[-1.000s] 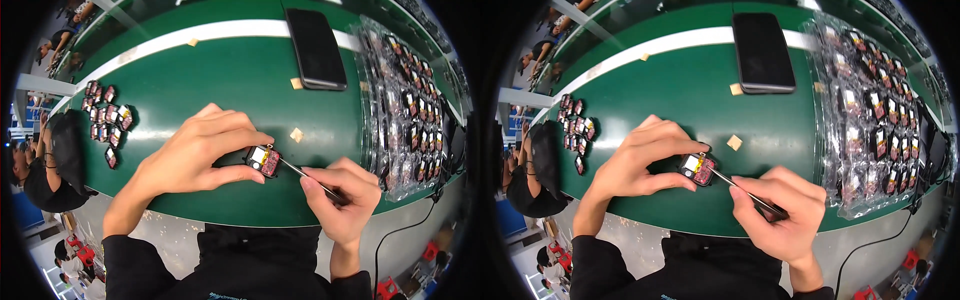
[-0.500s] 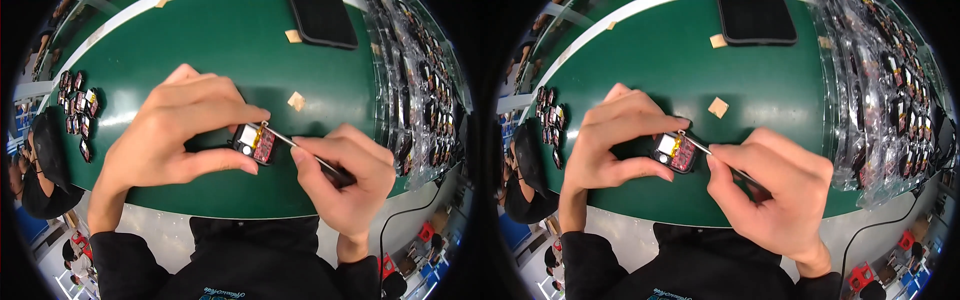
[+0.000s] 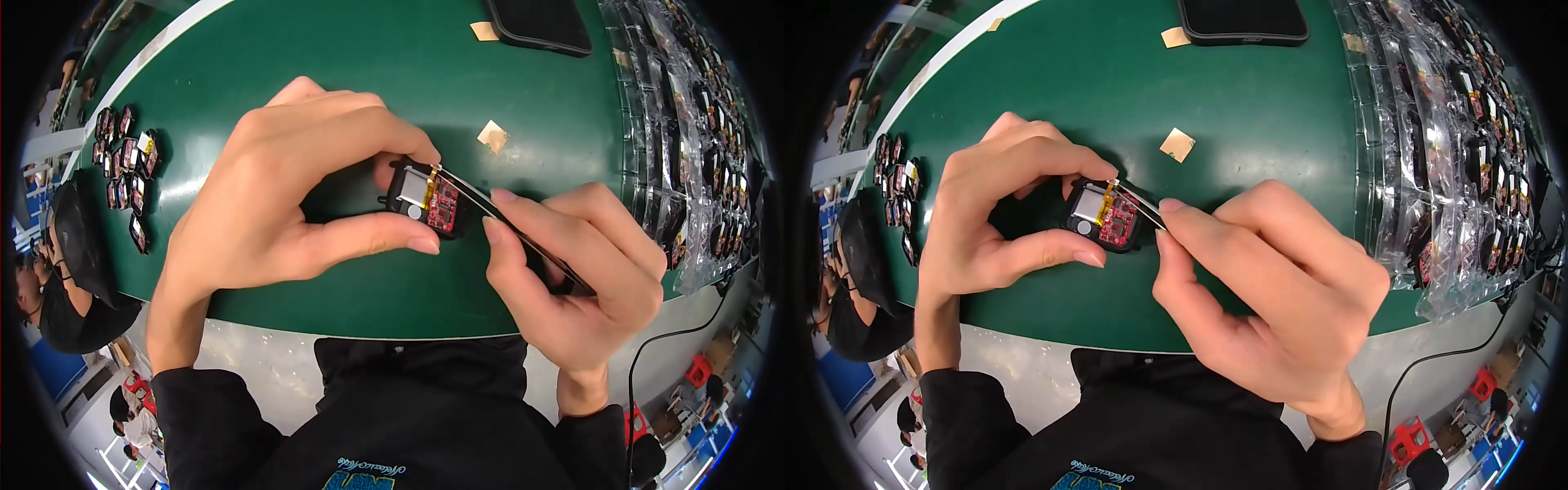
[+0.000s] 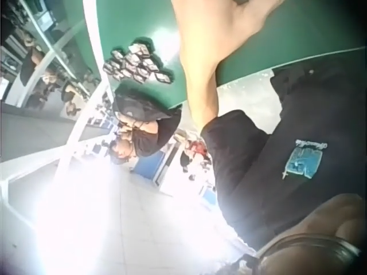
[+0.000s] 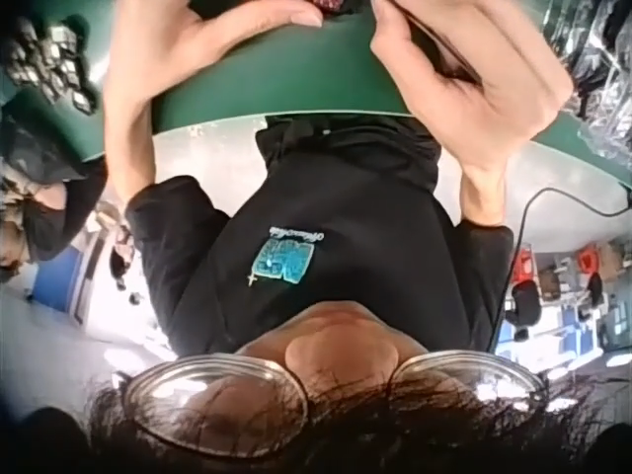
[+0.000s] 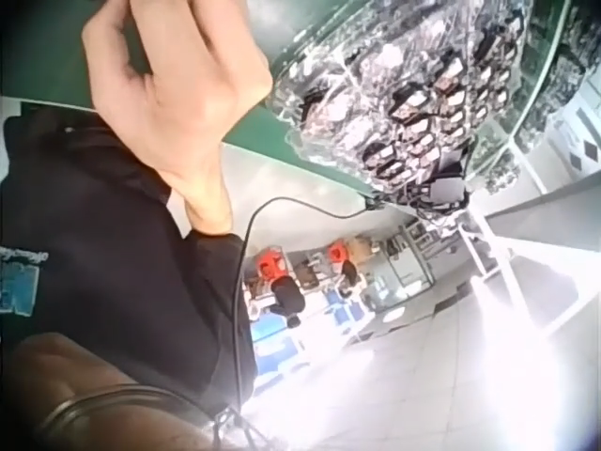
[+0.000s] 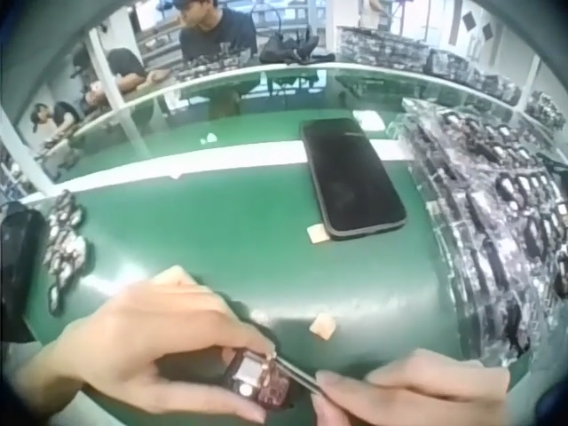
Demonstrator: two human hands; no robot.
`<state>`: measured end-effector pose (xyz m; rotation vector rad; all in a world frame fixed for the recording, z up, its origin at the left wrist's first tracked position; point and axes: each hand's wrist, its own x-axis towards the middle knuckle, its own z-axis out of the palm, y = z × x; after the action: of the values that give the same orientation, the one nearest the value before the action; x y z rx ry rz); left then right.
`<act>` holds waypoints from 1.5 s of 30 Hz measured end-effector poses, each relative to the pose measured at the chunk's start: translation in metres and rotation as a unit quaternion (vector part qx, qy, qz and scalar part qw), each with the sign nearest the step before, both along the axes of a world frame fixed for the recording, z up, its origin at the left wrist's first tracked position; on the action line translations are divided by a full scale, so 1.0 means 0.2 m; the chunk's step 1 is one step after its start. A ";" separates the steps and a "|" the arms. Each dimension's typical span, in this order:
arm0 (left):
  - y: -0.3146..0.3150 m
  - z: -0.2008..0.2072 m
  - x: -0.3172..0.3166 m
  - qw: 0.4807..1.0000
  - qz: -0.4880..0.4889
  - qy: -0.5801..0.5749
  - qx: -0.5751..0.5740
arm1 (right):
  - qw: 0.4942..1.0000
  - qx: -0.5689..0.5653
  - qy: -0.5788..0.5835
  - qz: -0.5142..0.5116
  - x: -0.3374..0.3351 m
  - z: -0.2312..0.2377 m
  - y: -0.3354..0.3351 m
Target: Assembling internal components of a small electronic device, likely a smartwatch, using tweezers.
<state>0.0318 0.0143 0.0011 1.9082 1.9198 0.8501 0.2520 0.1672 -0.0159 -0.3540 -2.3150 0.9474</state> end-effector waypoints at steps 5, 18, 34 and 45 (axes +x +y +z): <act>0.00 -0.02 -0.01 1.000 -0.007 -0.004 0.005 | 1.000 0.004 0.000 0.005 -0.01 -0.01 0.00; -0.01 0.00 -0.11 0.997 -0.060 -0.016 -0.040 | 0.993 -0.088 -0.063 0.044 0.01 0.05 0.03; 0.00 -0.01 -0.08 0.997 -0.077 -0.005 -0.007 | 0.993 -0.083 -0.071 0.050 0.01 0.05 0.02; 0.01 0.04 -0.05 0.999 -0.040 0.008 -0.035 | 0.996 -0.077 -0.036 0.025 0.04 0.05 0.05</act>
<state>0.0228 0.0173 0.0099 1.9418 1.8451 0.7362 0.2596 0.1769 -0.0053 -0.4007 -2.3309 1.1605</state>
